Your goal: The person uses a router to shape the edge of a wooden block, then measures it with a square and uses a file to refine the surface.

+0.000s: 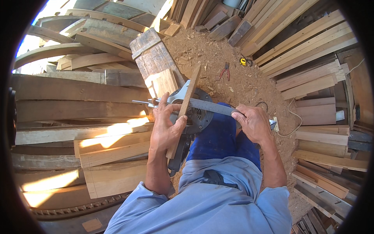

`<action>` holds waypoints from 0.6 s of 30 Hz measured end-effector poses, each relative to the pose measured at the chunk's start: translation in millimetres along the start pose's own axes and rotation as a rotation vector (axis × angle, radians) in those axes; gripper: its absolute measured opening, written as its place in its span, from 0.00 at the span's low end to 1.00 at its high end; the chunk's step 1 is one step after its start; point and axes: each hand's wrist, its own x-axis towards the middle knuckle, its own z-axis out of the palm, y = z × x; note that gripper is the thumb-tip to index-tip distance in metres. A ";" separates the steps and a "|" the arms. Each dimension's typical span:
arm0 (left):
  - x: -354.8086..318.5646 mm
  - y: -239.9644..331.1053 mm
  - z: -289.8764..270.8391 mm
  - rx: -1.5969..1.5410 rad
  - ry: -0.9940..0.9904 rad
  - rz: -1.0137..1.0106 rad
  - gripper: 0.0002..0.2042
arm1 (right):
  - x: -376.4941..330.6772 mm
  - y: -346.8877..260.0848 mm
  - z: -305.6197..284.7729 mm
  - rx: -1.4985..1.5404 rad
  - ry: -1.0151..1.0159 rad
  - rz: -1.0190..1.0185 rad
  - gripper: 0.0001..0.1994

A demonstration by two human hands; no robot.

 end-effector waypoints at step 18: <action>-0.5 2.5 2.7 0.005 0.006 0.016 0.17 | -4.1 2.4 -5.5 0.027 0.047 -0.053 0.14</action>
